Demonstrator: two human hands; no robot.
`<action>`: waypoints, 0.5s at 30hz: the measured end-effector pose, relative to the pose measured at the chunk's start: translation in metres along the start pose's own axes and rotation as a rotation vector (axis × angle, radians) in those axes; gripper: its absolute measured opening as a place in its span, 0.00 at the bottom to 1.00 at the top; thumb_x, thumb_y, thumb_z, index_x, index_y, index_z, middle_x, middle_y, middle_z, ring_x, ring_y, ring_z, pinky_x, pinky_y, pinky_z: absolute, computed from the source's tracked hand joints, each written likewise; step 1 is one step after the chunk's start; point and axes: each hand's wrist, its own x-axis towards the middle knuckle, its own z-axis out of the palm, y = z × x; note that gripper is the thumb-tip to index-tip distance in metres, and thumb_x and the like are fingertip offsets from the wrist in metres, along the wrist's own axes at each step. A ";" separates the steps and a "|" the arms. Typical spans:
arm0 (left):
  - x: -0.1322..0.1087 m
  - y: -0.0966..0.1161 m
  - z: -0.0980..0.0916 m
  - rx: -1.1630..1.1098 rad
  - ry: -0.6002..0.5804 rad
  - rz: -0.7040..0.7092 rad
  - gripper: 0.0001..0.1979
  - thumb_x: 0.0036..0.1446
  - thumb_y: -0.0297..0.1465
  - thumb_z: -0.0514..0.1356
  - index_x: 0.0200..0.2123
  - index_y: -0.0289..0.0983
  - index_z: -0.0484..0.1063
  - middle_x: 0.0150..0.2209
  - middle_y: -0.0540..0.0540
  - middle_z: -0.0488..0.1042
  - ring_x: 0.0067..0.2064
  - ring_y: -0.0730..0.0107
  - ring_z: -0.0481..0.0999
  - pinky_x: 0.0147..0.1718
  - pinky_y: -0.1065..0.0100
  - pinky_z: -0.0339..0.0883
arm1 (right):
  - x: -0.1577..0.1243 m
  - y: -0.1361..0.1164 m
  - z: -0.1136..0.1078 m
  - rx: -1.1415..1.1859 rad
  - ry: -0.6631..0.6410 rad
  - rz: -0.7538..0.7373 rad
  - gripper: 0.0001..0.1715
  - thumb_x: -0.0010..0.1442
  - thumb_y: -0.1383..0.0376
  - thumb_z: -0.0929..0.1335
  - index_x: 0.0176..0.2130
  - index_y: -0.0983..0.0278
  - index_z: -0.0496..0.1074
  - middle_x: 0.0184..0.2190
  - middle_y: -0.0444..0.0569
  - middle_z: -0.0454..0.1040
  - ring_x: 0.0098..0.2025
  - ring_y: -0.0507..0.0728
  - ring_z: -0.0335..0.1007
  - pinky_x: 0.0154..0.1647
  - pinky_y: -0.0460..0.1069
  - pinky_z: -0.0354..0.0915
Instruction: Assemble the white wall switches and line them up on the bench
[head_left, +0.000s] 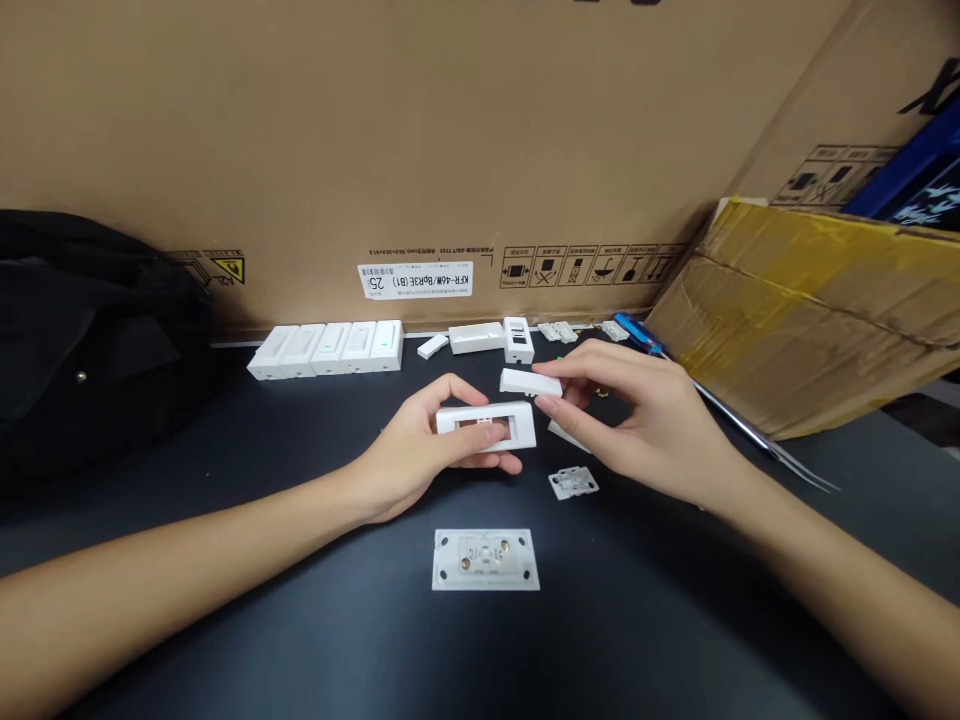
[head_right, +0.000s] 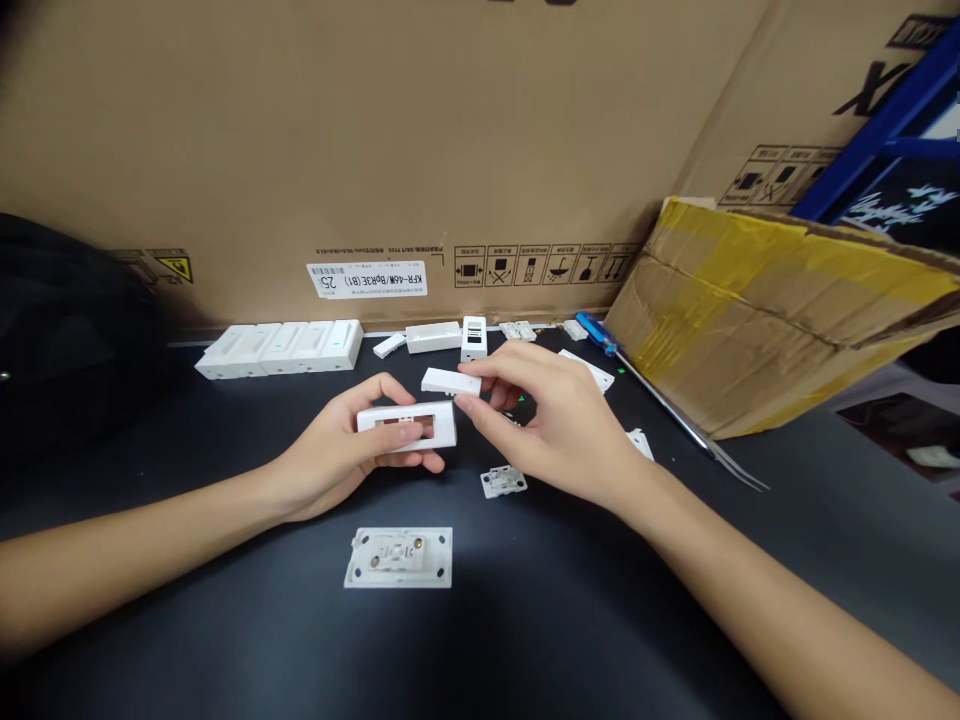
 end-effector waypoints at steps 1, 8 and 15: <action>0.000 0.000 0.000 -0.001 -0.002 -0.001 0.22 0.55 0.31 0.77 0.41 0.38 0.65 0.38 0.48 0.85 0.37 0.62 0.88 0.44 0.66 0.80 | 0.000 0.000 0.000 -0.002 -0.002 -0.003 0.07 0.67 0.64 0.72 0.46 0.59 0.79 0.33 0.46 0.77 0.32 0.55 0.74 0.35 0.52 0.70; -0.002 0.002 0.002 -0.035 0.010 0.010 0.22 0.54 0.30 0.77 0.40 0.38 0.64 0.42 0.47 0.85 0.42 0.59 0.89 0.47 0.66 0.79 | -0.001 -0.001 0.001 0.046 -0.019 -0.003 0.13 0.67 0.64 0.72 0.51 0.59 0.78 0.36 0.47 0.79 0.33 0.54 0.75 0.35 0.51 0.72; -0.001 0.001 0.003 -0.066 -0.011 0.000 0.26 0.60 0.35 0.74 0.35 0.40 0.55 0.38 0.48 0.85 0.39 0.65 0.88 0.41 0.70 0.79 | -0.004 -0.004 0.009 0.051 -0.107 -0.108 0.15 0.66 0.67 0.73 0.53 0.62 0.77 0.32 0.43 0.79 0.27 0.51 0.71 0.31 0.48 0.69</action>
